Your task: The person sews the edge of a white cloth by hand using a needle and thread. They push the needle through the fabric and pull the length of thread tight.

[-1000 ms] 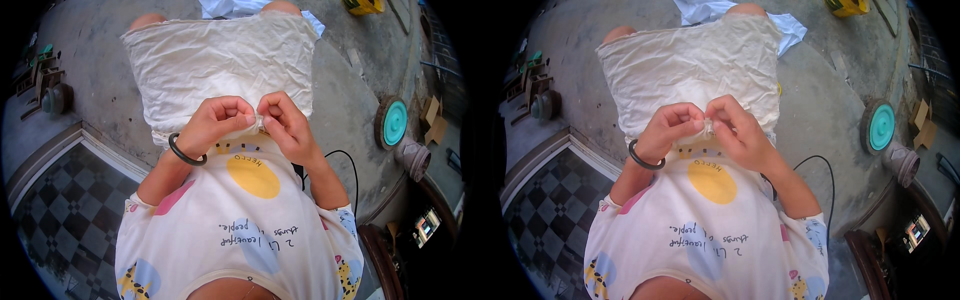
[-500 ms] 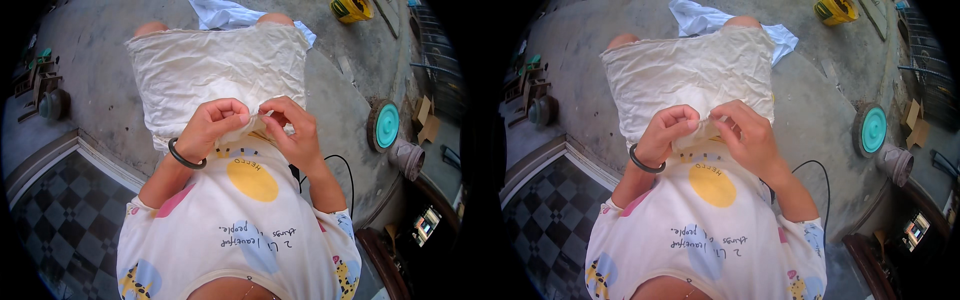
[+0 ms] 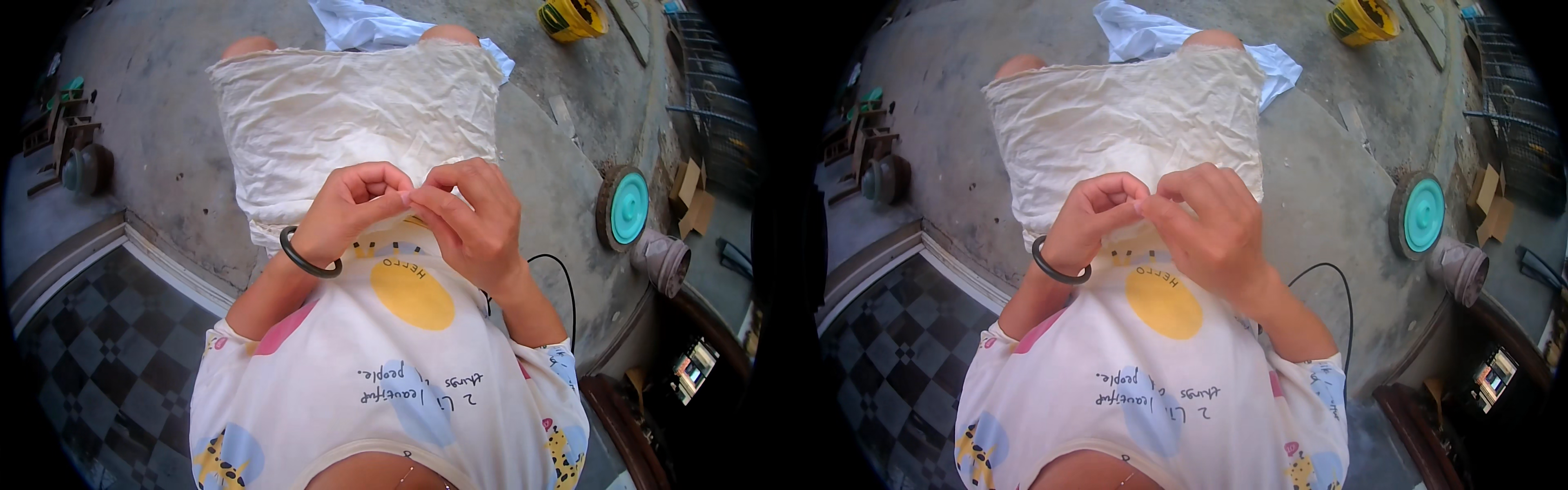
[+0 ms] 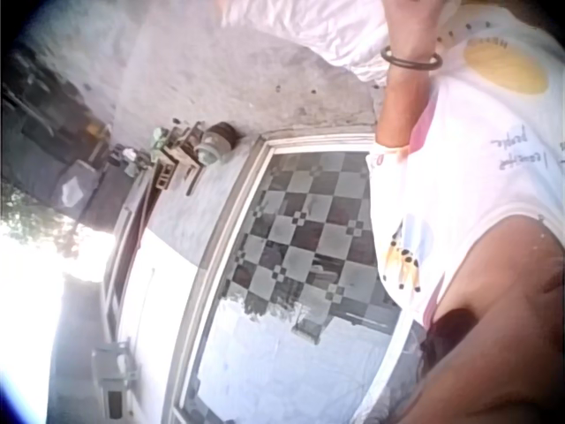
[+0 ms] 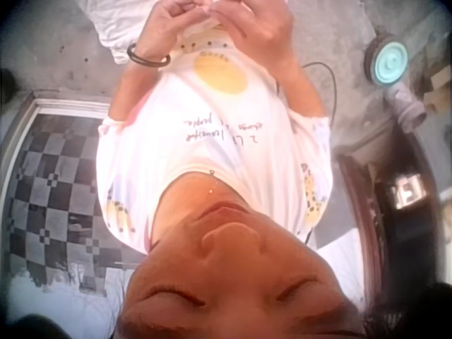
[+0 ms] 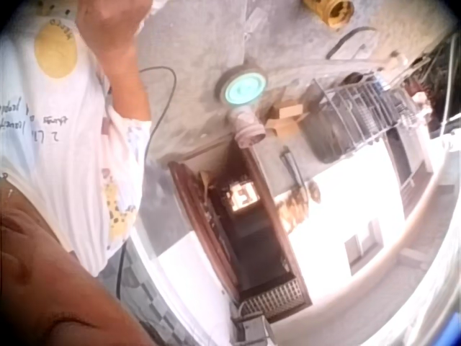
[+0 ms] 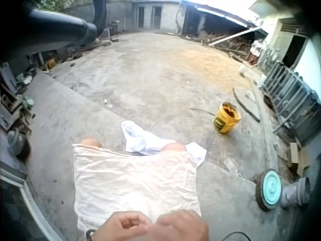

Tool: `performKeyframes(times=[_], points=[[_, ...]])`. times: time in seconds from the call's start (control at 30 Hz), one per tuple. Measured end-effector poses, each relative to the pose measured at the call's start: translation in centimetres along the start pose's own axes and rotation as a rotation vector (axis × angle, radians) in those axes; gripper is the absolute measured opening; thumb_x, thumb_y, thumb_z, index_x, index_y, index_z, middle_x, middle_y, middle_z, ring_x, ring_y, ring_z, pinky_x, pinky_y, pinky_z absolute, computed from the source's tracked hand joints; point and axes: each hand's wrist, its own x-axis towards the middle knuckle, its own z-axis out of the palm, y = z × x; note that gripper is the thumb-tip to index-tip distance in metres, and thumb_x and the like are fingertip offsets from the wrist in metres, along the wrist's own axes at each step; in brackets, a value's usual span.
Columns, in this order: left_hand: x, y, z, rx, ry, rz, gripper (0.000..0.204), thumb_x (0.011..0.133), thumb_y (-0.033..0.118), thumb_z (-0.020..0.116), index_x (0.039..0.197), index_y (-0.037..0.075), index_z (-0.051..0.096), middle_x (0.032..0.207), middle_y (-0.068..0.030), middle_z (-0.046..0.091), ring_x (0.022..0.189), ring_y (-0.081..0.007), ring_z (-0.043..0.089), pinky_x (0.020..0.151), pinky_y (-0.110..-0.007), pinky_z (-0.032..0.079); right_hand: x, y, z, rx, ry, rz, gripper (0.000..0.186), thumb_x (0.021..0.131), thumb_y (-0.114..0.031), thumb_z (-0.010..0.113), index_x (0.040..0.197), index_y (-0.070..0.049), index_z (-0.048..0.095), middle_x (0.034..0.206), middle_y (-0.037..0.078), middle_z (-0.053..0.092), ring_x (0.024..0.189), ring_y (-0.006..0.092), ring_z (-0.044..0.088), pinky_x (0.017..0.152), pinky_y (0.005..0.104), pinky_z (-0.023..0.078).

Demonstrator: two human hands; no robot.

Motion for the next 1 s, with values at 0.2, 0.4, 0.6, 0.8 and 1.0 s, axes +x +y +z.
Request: performKeyframes(times=[0.2, 0.4, 0.6, 0.8, 1.0], points=[[-0.4, 0.3, -0.8, -0.042, -0.032, -0.022, 0.008, 0.097, 0.012, 0.063, 0.096, 0.004, 0.062, 0.092, 0.0022, 0.064, 0.083, -0.0035, 0.058, 0.074, -0.021, 0.046, -0.4, 0.2, -1.8, 0.136, 0.087, 0.204, 0.023, 0.070, 0.000, 0.077, 0.090, -0.006, 0.066, 0.088, 0.007, 0.064, 0.074, 0.0239, 0.061, 0.062, 0.0340, 0.047], [-0.2, 0.3, -1.7, -0.267, -0.072, -0.040, 0.007, 0.097, 0.011, 0.061, 0.097, 0.005, 0.060, 0.090, 0.0022, 0.062, 0.079, -0.0043, 0.056, 0.070, -0.021, 0.045, -1.2, 0.7, -1.6, 0.210, 0.014, 0.325, 0.022, 0.072, 0.002, 0.077, 0.088, -0.006, 0.064, 0.088, 0.008, 0.064, 0.075, 0.0259, 0.063, 0.062, 0.0350, 0.050], [-0.1, 0.2, -0.9, -0.172, -0.049, -0.017, 0.007, 0.096, 0.011, 0.062, 0.097, 0.005, 0.061, 0.091, 0.0027, 0.062, 0.080, -0.0038, 0.056, 0.071, -0.021, 0.045, -0.7, -0.2, -0.5, 0.124, 0.025, 0.140, 0.022, 0.070, -0.001, 0.077, 0.088, -0.007, 0.066, 0.085, 0.005, 0.063, 0.072, 0.0239, 0.062, 0.060, 0.0343, 0.048], [0.0, 0.5, -0.5, -0.003, -0.036, 0.043, 0.006, 0.096, 0.009, 0.064, 0.098, 0.003, 0.063, 0.094, 0.0030, 0.064, 0.085, -0.0034, 0.057, 0.078, -0.021, 0.045, 0.0, 0.0, 0.1, 0.016, 0.021, -0.018, 0.019, 0.072, -0.001, 0.072, 0.090, -0.007, 0.067, 0.085, 0.004, 0.062, 0.069, 0.0222, 0.059, 0.058, 0.0335, 0.046], [0.5, -0.1, 0.1, 0.053, -0.018, 0.075, 0.005, 0.094, 0.007, 0.065, 0.096, 0.003, 0.066, 0.093, 0.0031, 0.065, 0.085, -0.0027, 0.058, 0.076, -0.019, 0.046, 0.0, 0.6, 0.4, 0.024, -0.033, -0.069, 0.021, 0.073, -0.001, 0.069, 0.093, -0.003, 0.063, 0.087, 0.008, 0.061, 0.069, 0.0236, 0.057, 0.059, 0.0338, 0.045]])
